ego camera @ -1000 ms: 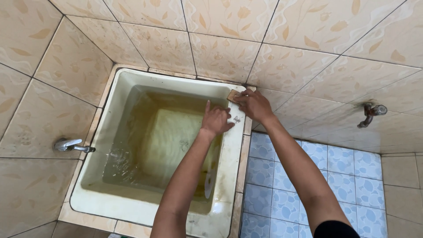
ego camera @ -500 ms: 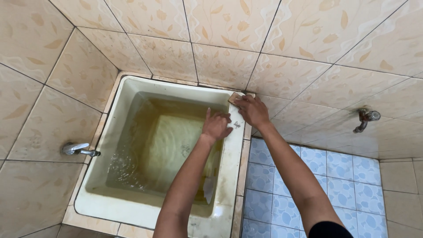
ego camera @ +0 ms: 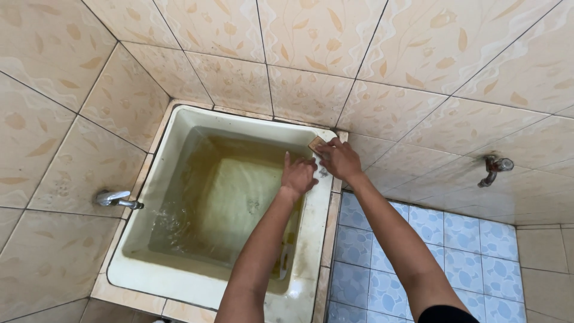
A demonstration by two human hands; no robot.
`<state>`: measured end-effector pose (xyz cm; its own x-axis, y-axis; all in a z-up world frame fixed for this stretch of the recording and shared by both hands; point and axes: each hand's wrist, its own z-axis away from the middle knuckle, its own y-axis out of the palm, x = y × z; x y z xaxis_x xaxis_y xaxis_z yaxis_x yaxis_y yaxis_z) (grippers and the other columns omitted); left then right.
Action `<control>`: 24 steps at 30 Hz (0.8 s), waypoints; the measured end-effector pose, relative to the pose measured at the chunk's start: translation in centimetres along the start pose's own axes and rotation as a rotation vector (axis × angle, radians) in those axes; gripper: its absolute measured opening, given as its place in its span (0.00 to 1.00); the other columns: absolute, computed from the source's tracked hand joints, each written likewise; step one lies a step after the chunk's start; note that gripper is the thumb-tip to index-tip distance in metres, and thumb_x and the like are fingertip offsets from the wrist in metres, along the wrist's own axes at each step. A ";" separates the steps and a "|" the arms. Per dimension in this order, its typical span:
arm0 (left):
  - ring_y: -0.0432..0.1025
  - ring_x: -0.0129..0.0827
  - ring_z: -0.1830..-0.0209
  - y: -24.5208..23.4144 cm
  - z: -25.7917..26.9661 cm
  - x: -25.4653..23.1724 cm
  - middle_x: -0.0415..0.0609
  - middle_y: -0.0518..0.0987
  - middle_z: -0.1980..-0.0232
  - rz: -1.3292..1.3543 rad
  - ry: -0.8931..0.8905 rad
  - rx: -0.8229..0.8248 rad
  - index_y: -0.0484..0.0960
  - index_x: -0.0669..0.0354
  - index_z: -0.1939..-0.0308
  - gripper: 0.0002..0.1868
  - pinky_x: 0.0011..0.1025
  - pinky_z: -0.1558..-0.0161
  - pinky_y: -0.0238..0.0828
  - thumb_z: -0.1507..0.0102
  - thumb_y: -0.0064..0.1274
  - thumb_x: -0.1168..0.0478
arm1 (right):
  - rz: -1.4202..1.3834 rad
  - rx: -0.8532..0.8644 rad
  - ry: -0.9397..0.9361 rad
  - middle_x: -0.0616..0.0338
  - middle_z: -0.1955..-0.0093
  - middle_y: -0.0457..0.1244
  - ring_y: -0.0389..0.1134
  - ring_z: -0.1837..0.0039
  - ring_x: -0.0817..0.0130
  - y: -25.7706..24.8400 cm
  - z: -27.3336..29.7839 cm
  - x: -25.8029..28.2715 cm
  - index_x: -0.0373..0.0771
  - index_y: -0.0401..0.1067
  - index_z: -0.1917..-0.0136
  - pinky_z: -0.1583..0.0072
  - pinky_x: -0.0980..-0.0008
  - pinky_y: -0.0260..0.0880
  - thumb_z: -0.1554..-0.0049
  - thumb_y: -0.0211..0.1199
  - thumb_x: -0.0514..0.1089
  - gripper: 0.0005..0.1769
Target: Scrubbing the rim and edges of a tiled water tank using a small cleaning block to remove grime.
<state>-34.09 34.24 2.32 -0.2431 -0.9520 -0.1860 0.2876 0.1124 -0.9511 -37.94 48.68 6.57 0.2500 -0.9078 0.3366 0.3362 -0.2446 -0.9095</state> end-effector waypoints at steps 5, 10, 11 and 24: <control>0.60 0.35 0.35 1.0 -0.6 -0.1 0.34 0.70 0.38 0.019 -0.048 0.002 0.76 0.41 0.50 0.17 0.58 0.31 0.31 0.42 0.51 0.48 | -0.034 -0.040 0.033 0.59 0.37 0.56 0.59 0.37 0.49 0.0 -1.5 0.2 0.63 0.68 0.39 0.40 0.55 0.66 0.47 0.59 0.50 0.22; 0.61 0.35 0.36 0.4 -0.6 -0.6 0.33 0.71 0.39 -0.018 -0.069 0.004 0.74 0.40 0.47 0.20 0.59 0.32 0.30 0.43 0.53 0.49 | -0.047 -0.022 0.019 0.59 0.38 0.56 0.59 0.38 0.48 0.4 -0.9 0.5 0.61 0.69 0.40 0.41 0.54 0.67 0.48 0.60 0.50 0.21; 0.62 0.35 0.37 0.6 -0.6 -0.7 0.33 0.72 0.40 -0.035 -0.069 0.009 0.74 0.40 0.46 0.20 0.60 0.32 0.30 0.43 0.53 0.50 | -0.053 -0.017 0.019 0.58 0.38 0.56 0.59 0.38 0.48 0.1 -0.4 0.6 0.61 0.69 0.40 0.41 0.54 0.67 0.48 0.61 0.51 0.21; 0.65 0.37 0.39 -0.6 -0.1 -1.0 0.42 0.79 0.52 0.054 -0.140 -0.016 0.78 0.44 0.54 0.17 0.60 0.32 0.29 0.46 0.58 0.50 | -0.050 -0.005 0.024 0.58 0.37 0.56 0.59 0.37 0.47 -0.5 -0.6 0.4 0.59 0.69 0.39 0.40 0.52 0.66 0.47 0.60 0.49 0.22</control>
